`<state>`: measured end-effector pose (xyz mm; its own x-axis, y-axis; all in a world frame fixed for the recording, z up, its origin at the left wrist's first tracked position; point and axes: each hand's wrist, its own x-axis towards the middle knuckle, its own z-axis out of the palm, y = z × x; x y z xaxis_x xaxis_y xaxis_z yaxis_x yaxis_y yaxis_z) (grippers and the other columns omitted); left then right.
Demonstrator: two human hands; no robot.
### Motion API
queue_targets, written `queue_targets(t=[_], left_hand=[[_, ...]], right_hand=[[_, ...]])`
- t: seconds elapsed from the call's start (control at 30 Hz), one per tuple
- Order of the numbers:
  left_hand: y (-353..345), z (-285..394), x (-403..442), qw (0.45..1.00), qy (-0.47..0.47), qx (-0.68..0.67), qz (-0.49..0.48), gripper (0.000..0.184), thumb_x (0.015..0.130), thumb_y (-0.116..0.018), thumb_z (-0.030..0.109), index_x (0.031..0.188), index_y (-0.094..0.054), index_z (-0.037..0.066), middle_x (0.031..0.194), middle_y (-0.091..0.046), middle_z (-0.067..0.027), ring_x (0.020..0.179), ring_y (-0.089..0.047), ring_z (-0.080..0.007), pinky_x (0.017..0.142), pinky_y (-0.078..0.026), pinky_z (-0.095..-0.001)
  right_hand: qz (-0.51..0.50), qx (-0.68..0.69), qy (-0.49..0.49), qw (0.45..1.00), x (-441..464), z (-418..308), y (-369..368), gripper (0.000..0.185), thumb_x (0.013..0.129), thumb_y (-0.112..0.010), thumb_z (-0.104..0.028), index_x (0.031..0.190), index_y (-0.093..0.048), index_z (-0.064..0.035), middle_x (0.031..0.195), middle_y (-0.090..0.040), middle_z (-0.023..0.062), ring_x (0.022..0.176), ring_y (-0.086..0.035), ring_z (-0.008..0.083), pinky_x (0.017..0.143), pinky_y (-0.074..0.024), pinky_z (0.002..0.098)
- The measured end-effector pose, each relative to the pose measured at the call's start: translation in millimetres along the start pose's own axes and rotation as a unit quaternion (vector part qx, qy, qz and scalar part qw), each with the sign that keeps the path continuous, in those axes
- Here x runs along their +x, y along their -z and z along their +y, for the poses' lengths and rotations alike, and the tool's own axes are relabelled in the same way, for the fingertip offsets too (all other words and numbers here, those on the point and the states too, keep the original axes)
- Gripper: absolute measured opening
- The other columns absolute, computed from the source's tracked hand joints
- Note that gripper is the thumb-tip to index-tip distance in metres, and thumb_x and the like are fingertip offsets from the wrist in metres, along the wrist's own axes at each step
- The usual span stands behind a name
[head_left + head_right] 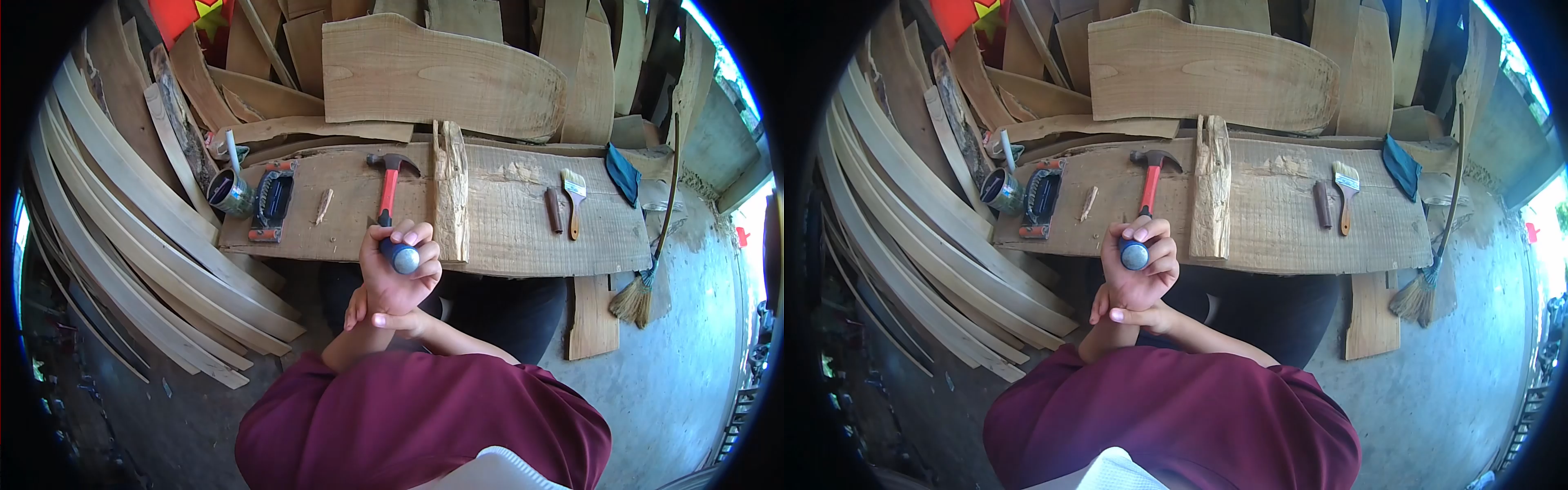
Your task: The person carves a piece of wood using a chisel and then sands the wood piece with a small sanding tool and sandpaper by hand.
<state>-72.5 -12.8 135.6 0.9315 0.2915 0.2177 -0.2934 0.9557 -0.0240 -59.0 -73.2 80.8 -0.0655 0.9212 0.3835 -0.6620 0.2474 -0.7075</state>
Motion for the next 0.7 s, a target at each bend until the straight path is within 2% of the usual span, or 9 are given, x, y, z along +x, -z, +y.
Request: queue_targets(t=[0.03,0.1,0.13,0.23,0.4,0.57,0.63,0.67,0.7], left_hand=[[0.8,0.9,0.6,1.000,0.000,-0.001,0.000,0.018,0.085,-0.055,0.023,0.072,-0.055,0.010,0.076,-0.053,0.0026,0.052,-0.033,-0.0090,0.048,-0.030,-0.0228],[4.7,3.3,2.1,0.991,0.090,-0.085,-0.049,0.020,0.085,-0.054,0.023,0.070,-0.055,0.011,0.073,-0.052,0.0021,0.051,-0.031,-0.0090,0.048,-0.028,-0.0231],[7.5,3.5,2.9,0.991,0.090,-0.085,-0.050,0.020,0.085,-0.054,0.023,0.070,-0.055,0.011,0.073,-0.052,0.0021,0.051,-0.031,-0.0090,0.048,-0.028,-0.0231],[12.2,1.2,4.9,0.972,0.153,-0.156,-0.088,0.025,0.086,-0.052,0.028,0.068,-0.054,0.010,0.074,-0.050,0.0003,0.052,-0.033,-0.0100,0.048,-0.028,-0.0231],[5.0,-5.4,5.4,0.967,0.185,-0.135,-0.111,0.028,0.088,-0.047,0.028,0.067,-0.053,0.009,0.072,-0.050,-0.0001,0.052,-0.033,-0.0101,0.048,-0.029,-0.0235],[8.1,-10.5,8.8,0.945,0.227,-0.110,-0.207,0.031,0.087,-0.043,0.028,0.066,-0.052,0.007,0.064,-0.052,-0.0030,0.052,-0.034,-0.0105,0.049,-0.030,-0.0234],[14.3,-10.0,8.5,0.924,0.256,-0.123,-0.256,0.031,0.087,-0.043,0.028,0.066,-0.051,0.006,0.061,-0.053,-0.0039,0.052,-0.032,-0.0106,0.049,-0.031,-0.0243],[23.1,-17.4,17.9,0.898,0.244,-0.153,-0.332,0.030,0.086,-0.045,0.028,0.068,-0.051,0.006,0.057,-0.053,-0.0037,0.052,-0.034,-0.0107,0.050,-0.033,-0.0242],[27.9,-16.1,16.2,0.898,0.245,-0.153,-0.331,0.030,0.086,-0.045,0.028,0.068,-0.051,0.006,0.057,-0.053,-0.0037,0.052,-0.034,-0.0107,0.050,-0.033,-0.0242]], right_hand=[[0.001,0.000,0.000,1.000,-1.2,1.4,1.1,0.032,0.077,-0.065,-0.041,0.077,-0.058,-0.0090,0.076,-0.060,0.0091,0.077,-0.060,0.0206,0.073,-0.0463,0.0311],[-0.106,0.105,0.018,0.989,7.8,7.7,1.6,0.033,0.076,-0.064,-0.041,0.074,-0.054,-0.0100,0.072,-0.055,0.0079,0.072,-0.056,0.0193,0.070,-0.0439,0.0307],[-0.159,0.156,0.026,0.974,7.1,10.1,1.9,0.033,0.076,-0.063,-0.041,0.073,-0.052,-0.0105,0.071,-0.052,0.0073,0.070,-0.054,0.0187,0.069,-0.0427,0.0304],[-0.312,0.304,0.048,0.899,20.4,18.6,3.5,0.034,0.075,-0.061,-0.042,0.069,-0.045,-0.0120,0.066,-0.045,0.0054,0.064,-0.048,0.0168,0.064,-0.0392,0.0297],[-0.525,0.514,0.082,0.673,30.9,32.2,5.3,0.037,0.073,-0.056,-0.043,0.063,-0.035,-0.0146,0.057,-0.032,0.0024,0.053,-0.037,0.0136,0.057,-0.0332,0.0285],[-0.663,0.654,0.106,0.349,43.6,42.7,10.3,0.042,0.071,-0.052,-0.045,0.057,-0.024,-0.0171,0.049,-0.020,-0.0007,0.043,-0.027,0.0104,0.049,-0.0273,0.0272],[-0.666,0.661,0.105,0.329,47.4,42.0,9.5,0.042,0.070,-0.053,-0.045,0.057,-0.025,-0.0170,0.049,-0.021,-0.0006,0.043,-0.028,0.0105,0.049,-0.0280,0.0273],[-0.669,0.667,0.104,0.310,49.5,40.5,8.6,0.041,0.070,-0.053,-0.045,0.057,-0.025,-0.0168,0.049,-0.022,-0.0005,0.043,-0.029,0.0105,0.049,-0.0286,0.0273],[-0.673,0.672,0.104,0.290,51.4,38.7,7.3,0.041,0.070,-0.053,-0.045,0.057,-0.026,-0.0166,0.049,-0.023,-0.0004,0.043,-0.029,0.0106,0.049,-0.0293,0.0274]])
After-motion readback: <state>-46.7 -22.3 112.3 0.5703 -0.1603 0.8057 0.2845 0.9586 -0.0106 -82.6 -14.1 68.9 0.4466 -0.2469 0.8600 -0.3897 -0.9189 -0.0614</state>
